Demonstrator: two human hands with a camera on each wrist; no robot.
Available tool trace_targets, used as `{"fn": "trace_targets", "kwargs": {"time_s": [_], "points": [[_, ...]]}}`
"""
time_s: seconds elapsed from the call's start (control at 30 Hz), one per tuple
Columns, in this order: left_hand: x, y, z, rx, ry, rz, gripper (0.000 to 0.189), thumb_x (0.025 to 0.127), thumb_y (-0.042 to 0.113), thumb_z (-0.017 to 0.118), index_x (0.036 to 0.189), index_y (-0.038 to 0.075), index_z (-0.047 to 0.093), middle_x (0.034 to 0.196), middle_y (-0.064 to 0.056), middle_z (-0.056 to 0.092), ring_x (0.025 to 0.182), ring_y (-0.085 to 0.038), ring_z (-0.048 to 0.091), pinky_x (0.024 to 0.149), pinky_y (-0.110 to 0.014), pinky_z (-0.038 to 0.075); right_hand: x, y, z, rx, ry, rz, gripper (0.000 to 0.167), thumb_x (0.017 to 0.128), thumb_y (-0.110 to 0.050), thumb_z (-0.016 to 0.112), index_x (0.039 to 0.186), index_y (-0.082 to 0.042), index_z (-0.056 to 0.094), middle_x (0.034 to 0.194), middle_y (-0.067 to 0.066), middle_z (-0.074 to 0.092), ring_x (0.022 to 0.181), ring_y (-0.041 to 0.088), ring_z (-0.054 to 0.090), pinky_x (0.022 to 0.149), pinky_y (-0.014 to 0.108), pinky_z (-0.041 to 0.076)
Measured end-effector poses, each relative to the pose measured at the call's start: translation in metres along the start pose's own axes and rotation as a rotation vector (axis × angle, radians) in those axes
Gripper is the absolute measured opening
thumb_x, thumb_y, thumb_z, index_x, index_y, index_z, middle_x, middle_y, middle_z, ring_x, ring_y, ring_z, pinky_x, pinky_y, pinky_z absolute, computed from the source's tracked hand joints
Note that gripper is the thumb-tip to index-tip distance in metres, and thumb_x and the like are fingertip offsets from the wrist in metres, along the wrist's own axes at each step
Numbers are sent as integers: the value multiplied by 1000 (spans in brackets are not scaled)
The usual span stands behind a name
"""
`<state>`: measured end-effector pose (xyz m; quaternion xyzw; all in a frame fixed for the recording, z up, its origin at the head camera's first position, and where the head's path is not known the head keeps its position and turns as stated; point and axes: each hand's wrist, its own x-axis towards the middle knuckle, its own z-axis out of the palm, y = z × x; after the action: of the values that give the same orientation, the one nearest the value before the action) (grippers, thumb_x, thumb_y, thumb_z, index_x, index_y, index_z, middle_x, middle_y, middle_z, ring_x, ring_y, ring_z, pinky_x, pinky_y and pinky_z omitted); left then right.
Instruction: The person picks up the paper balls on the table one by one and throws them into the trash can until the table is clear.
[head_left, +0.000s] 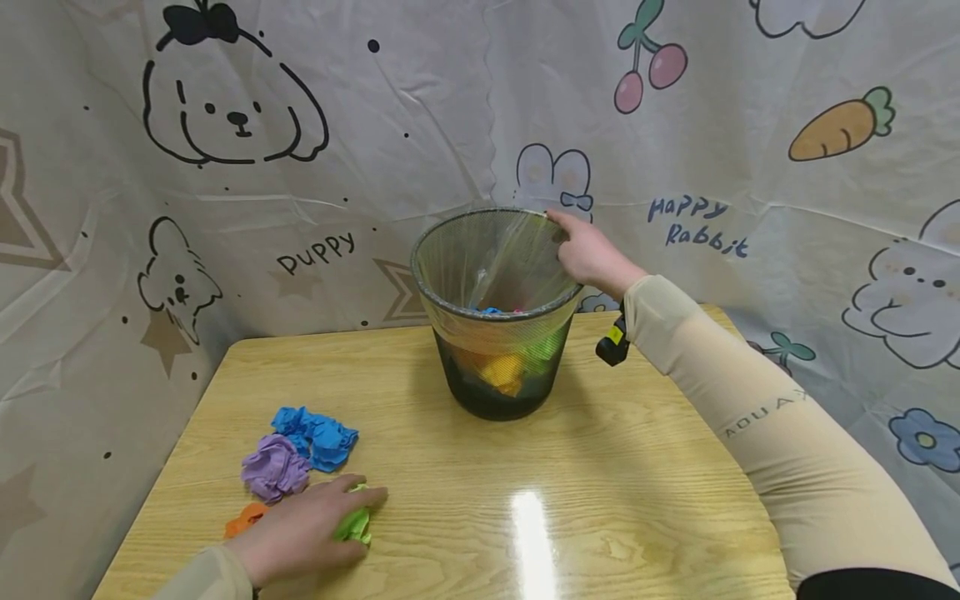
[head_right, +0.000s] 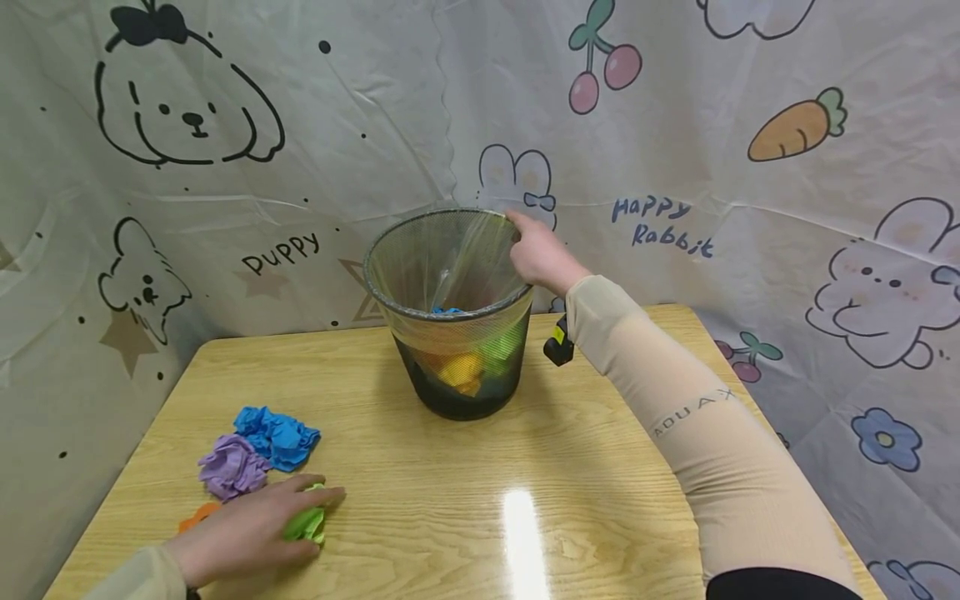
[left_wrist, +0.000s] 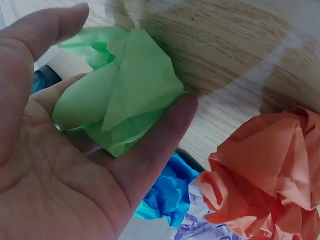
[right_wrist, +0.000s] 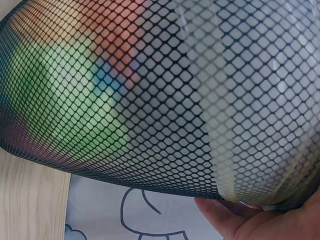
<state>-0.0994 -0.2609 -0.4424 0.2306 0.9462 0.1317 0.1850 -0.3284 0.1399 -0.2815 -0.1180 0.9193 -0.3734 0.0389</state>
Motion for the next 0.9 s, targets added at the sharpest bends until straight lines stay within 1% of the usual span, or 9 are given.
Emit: {"fn": "trace_targets", "kwargs": {"time_s": [0.13, 0.27, 0.33, 0.4, 0.53, 0.63, 0.73, 0.8, 0.9], "points": [[2, -1, 1, 33, 40, 32, 46, 88, 29, 77, 132, 20, 69, 130, -10, 63, 110, -29, 64, 88, -53, 54, 1, 0, 0, 4, 1, 2, 70, 100, 2, 30, 166, -15, 15, 170, 9, 14, 153, 28, 21, 115, 45, 30], [4, -3, 0, 55, 60, 61, 33, 90, 22, 75, 124, 19, 72, 116, 1, 65, 97, -14, 63, 82, -43, 55, 0, -1, 0, 6, 1, 5, 70, 100, 2, 31, 166, -15, 15, 170, 9, 15, 152, 28, 22, 112, 45, 32], [5, -4, 0, 54, 56, 70, 30, 92, 21, 74, 122, 19, 72, 113, 4, 64, 93, -9, 61, 80, -40, 56, 0, -1, 0, 8, -1, 5, 70, 100, 2, 31, 166, -15, 15, 170, 9, 15, 151, 29, 24, 111, 45, 33], [5, -5, 0, 45, 51, 76, 27, 93, 21, 74, 120, 20, 72, 110, 7, 63, 90, -6, 59, 79, -38, 55, -1, -2, 0, 11, -1, 6, 70, 100, 2, 31, 166, -15, 15, 170, 9, 15, 151, 28, 23, 111, 44, 33], [7, -5, -2, 27, 58, 90, 26, 94, 20, 74, 119, 19, 72, 106, 10, 60, 84, -2, 56, 74, -34, 54, -1, -2, 0, 14, -3, 4, 70, 100, 3, 30, 166, -14, 15, 170, 9, 15, 151, 27, 23, 110, 44, 33], [7, -2, -5, 37, 81, 97, 29, 93, 18, 74, 122, 16, 72, 108, 8, 61, 87, -5, 60, 75, -34, 55, 0, -3, 0, 9, -2, -2, 70, 100, 3, 29, 166, -13, 15, 170, 9, 15, 153, 27, 18, 113, 43, 31], [8, 2, -8, 48, 98, 91, 31, 93, 16, 74, 125, 14, 71, 115, 2, 64, 96, -15, 65, 81, -40, 56, 0, -3, 0, 6, -3, -6, 70, 100, 3, 29, 166, -13, 15, 170, 9, 14, 154, 27, 15, 114, 44, 29], [9, 3, -11, 50, 105, 78, 33, 94, 15, 73, 127, 13, 71, 121, -4, 65, 104, -22, 67, 87, -45, 56, 0, -3, 0, 9, -5, -4, 70, 99, 3, 29, 166, -14, 15, 171, 9, 14, 153, 27, 19, 114, 44, 30], [11, 5, -15, 71, 127, 68, 38, 93, 14, 73, 131, 14, 70, 127, -11, 65, 110, -30, 66, 90, -50, 55, -1, -2, 1, 16, -4, 3, 70, 99, 3, 30, 166, -14, 15, 171, 8, 14, 151, 27, 23, 111, 44, 32]]}}
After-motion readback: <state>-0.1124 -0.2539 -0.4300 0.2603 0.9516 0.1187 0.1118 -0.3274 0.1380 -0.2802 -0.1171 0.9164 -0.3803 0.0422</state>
